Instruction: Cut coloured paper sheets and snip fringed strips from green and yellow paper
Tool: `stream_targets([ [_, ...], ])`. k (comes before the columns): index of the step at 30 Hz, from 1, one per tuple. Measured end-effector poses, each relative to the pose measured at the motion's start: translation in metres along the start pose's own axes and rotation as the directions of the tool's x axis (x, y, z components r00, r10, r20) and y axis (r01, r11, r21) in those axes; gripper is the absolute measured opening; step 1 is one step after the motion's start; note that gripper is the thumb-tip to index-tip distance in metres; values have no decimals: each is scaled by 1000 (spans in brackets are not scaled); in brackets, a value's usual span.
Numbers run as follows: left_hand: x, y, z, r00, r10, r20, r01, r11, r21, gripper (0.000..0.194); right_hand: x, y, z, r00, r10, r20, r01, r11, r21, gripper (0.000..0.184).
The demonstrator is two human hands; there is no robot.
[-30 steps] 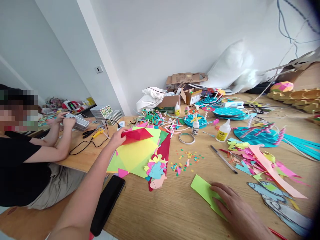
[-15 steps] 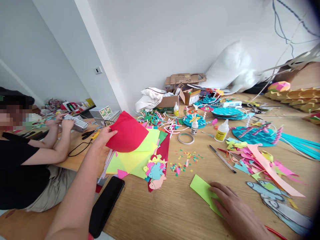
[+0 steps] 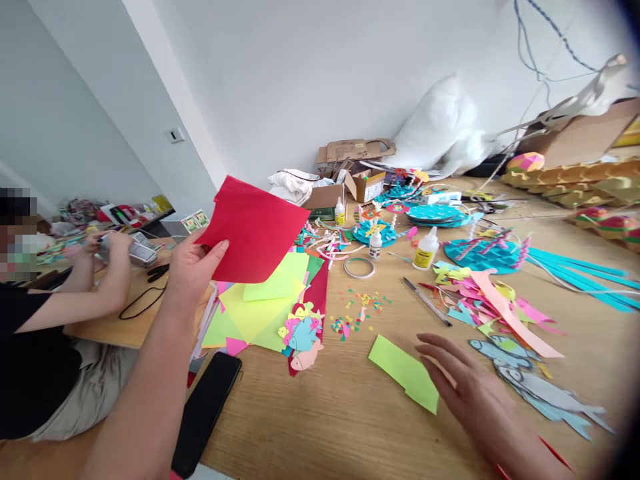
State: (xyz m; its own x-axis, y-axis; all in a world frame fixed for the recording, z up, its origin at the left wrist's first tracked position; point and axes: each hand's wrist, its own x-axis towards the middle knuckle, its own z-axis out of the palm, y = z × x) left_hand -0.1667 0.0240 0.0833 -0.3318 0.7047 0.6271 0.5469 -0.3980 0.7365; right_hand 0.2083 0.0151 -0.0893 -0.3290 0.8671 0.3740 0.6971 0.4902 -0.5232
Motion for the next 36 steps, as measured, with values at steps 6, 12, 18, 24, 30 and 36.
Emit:
stream_targets([
  [6,-44,46,54,698,642,317,-715,651,256,21,17,-46,-43,886,321,335,-463,580,670,38],
  [12,-84,57,102,300,816,494,-928,369,-45,18,22,-71,-61,855,256,452,-462,-22,887,52],
  [18,-104,40,118,247,782,573,-925,367,-102,23,19,-63,-62,802,389,453,-437,-134,890,40],
  [24,-103,1,112,656,483,580,-523,845,-112,52,19,-41,-82,809,459,368,-387,-55,920,26],
  [30,-90,4,118,652,-218,726,697,548,-461,54,21,-35,-89,826,398,400,-423,-34,906,24],
  [36,-89,19,130,521,-228,823,810,435,-392,42,20,-29,-81,846,348,404,-434,9,901,26],
])
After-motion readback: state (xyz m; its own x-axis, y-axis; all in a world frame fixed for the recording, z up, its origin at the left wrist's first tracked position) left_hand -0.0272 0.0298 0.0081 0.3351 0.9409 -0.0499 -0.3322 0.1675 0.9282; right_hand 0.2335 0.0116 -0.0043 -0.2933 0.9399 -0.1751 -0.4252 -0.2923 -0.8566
